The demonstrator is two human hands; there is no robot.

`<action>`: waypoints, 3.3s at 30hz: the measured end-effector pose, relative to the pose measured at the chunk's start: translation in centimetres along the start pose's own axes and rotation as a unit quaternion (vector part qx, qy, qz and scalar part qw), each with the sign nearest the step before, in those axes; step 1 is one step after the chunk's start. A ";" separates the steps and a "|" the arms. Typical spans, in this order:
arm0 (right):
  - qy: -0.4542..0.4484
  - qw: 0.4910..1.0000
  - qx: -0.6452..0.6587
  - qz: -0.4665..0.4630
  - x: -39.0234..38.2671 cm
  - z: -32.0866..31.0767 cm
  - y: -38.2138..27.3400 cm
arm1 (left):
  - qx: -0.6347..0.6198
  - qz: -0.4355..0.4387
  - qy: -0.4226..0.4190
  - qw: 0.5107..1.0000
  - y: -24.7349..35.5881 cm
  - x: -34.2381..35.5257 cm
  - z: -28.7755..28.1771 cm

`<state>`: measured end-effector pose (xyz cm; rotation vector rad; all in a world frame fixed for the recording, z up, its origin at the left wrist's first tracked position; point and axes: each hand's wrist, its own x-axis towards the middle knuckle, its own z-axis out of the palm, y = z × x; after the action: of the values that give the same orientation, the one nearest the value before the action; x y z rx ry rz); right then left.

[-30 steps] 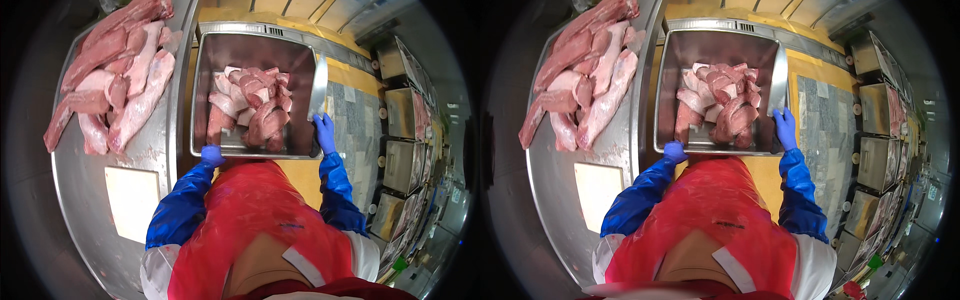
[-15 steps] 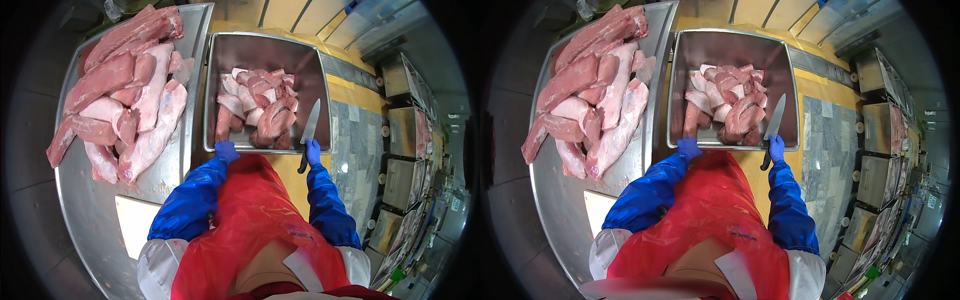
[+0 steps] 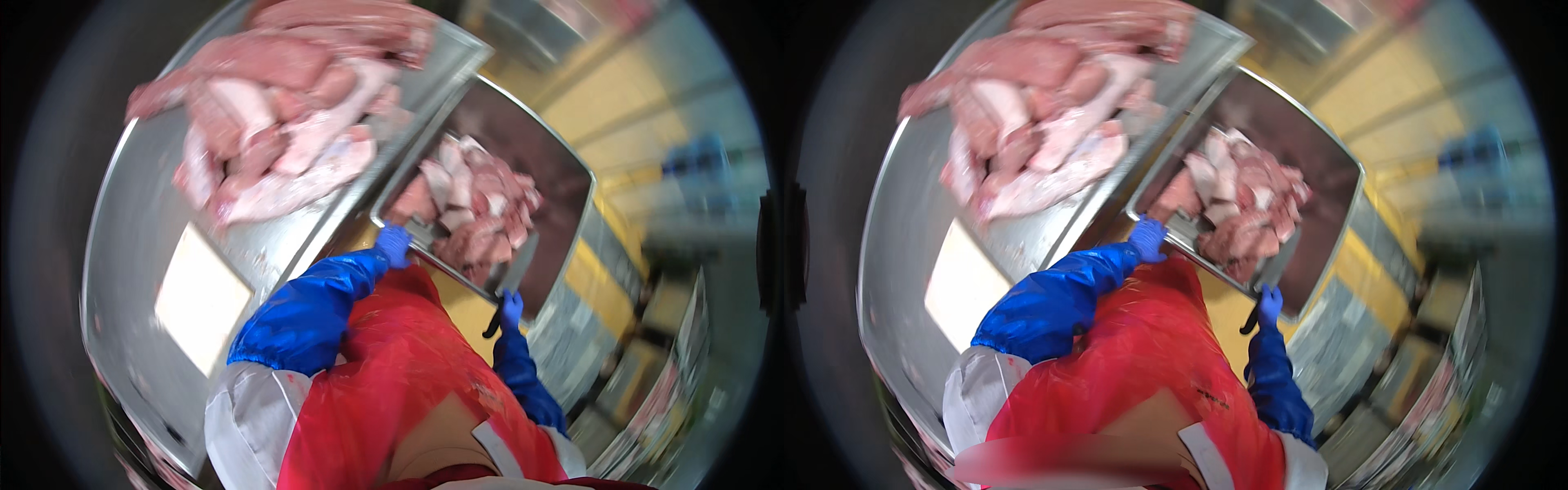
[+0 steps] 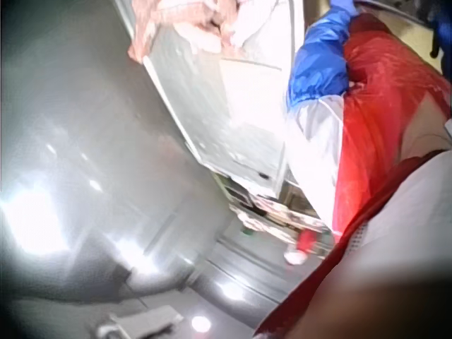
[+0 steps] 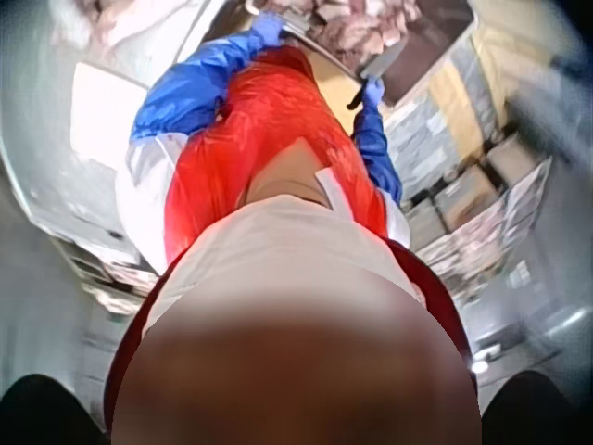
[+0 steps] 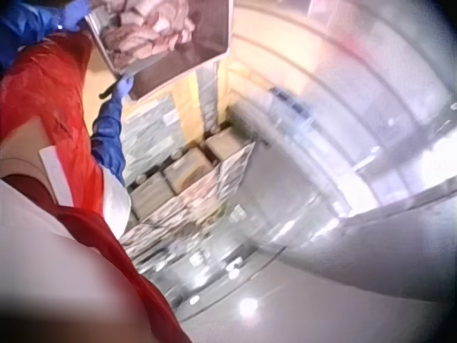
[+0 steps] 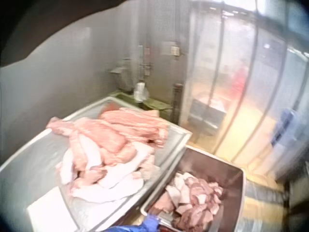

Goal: The person cuts large pieces of raw meat into smaller portions using a knife on a white cutting board. The cut pieces are placed into a metal tray. The person wears blue gloves and a red apron.

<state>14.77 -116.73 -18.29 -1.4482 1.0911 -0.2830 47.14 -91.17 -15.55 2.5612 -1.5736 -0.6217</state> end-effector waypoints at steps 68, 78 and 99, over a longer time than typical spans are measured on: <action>-0.229 0.849 -0.161 -0.447 6.6 65.6 -48.8 | 0.103 -0.335 0.438 0.828 -66.6 -34.0 -25.4; -0.243 0.797 -0.167 -0.528 9.5 66.4 -48.2 | -0.131 -0.591 0.346 0.717 -56.6 -59.5 -16.7; -0.617 0.623 -0.139 -0.461 -23.7 67.7 -33.4 | -0.214 -0.773 0.318 0.505 -12.2 -80.6 -0.6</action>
<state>66.33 -61.59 5.32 -1.8360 -0.8425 0.2285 25.95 -15.45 5.98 2.4387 1.2311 0.0713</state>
